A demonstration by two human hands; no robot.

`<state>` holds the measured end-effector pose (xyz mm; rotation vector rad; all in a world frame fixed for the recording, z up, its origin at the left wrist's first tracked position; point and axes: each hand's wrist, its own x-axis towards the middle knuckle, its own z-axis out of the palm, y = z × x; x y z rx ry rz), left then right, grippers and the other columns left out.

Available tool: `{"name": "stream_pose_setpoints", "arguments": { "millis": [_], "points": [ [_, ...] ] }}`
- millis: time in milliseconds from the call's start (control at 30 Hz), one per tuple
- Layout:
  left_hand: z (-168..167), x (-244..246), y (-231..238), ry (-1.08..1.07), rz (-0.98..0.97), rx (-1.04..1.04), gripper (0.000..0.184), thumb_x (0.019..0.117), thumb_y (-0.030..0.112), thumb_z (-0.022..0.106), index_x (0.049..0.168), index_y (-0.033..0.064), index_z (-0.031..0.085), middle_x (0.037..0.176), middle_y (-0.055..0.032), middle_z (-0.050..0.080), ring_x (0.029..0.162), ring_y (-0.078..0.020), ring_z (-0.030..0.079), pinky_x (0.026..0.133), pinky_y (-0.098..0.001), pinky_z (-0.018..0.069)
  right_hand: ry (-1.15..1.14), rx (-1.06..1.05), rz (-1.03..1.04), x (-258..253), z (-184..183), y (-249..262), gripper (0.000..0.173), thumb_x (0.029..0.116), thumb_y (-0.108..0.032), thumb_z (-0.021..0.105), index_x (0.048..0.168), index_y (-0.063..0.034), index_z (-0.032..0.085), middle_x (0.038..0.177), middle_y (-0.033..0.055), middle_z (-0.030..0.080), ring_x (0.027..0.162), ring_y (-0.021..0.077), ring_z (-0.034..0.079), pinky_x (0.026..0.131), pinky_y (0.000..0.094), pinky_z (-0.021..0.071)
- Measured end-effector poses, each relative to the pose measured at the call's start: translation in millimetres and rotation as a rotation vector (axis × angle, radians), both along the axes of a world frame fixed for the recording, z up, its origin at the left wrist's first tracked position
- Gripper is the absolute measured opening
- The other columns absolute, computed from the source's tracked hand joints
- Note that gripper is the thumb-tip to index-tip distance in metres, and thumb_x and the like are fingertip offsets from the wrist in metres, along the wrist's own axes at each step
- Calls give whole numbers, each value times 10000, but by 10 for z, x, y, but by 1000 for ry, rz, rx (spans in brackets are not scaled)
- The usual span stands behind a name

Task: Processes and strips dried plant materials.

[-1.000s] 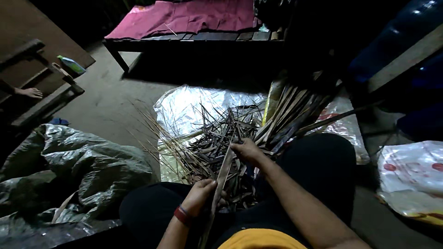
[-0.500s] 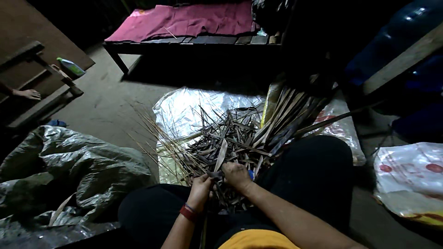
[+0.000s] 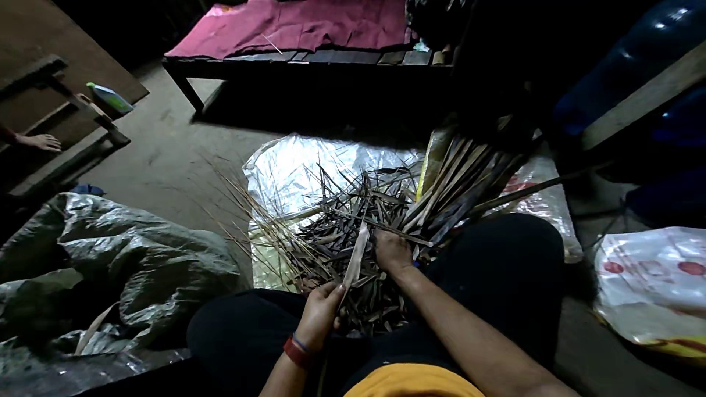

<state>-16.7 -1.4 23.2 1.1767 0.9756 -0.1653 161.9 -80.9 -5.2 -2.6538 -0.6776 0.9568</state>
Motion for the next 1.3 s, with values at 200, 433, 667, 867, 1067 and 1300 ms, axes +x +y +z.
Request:
{"name": "stream_pose_setpoints", "arguments": {
  "millis": [200, 433, 667, 867, 1067, 1300],
  "points": [
    [26, -69, 13, 27, 0, 31, 210, 1100, 131, 454, 1030, 2, 604, 602, 12, 512, 409, -28, 427, 383, -159, 365, 34, 153, -277, 308, -181, -173, 392, 1078, -195, 493, 1370, 50, 583, 1351, 298, 606, 1291, 438, 574, 1083, 582, 440],
    [-114, 190, 63, 19, -3, 145, 225, 1093, 160, 494, 1049, -16, 627, 732, -44, 605, 521, -98, 581, 484, -239, 520, 678, 494, -305, -151, 36, -44, 306, 1078, -217, 563, 1119, 79, 630, 873, 81, 604, 718, 109, 547, 731, 299, 495],
    [-65, 36, 80, 6, -88, -10, 250, 1107, 146, 439, 1079, -23, 622, 822, -67, 678, 663, -149, 692, 628, -315, 617, 574, 578, -629, 119, 45, -21, 356, 1079, -213, 566, 1327, 40, 537, 884, 77, 564, 656, 103, 506, 647, 279, 481],
    [-136, 90, 91, 32, 64, 47, 212, 1111, 158, 430, 1047, 15, 571, 658, 8, 500, 450, -35, 438, 412, -165, 388, 402, 569, 73, -229, -43, -141, 344, 1045, -44, 501, 1344, 87, 609, 1255, 286, 666, 1175, 357, 648, 1078, 481, 464],
    [-122, 91, 54, 13, 44, 12, 209, 1116, 166, 411, 1051, 29, 554, 602, 35, 435, 408, -25, 371, 385, -161, 337, 156, 216, 339, -373, 72, -85, 309, 998, -73, 539, 1255, 70, 630, 1248, 275, 660, 1216, 427, 626, 1024, 583, 471],
    [4, -65, -80, -20, 11, -136, 226, 1121, 154, 373, 980, 67, 527, 566, 55, 414, 391, -2, 356, 374, -137, 319, -55, 151, 134, -95, -53, -63, 328, 1038, -106, 517, 1272, 96, 623, 1278, 281, 656, 1231, 426, 628, 1036, 564, 469]
  ]
}}
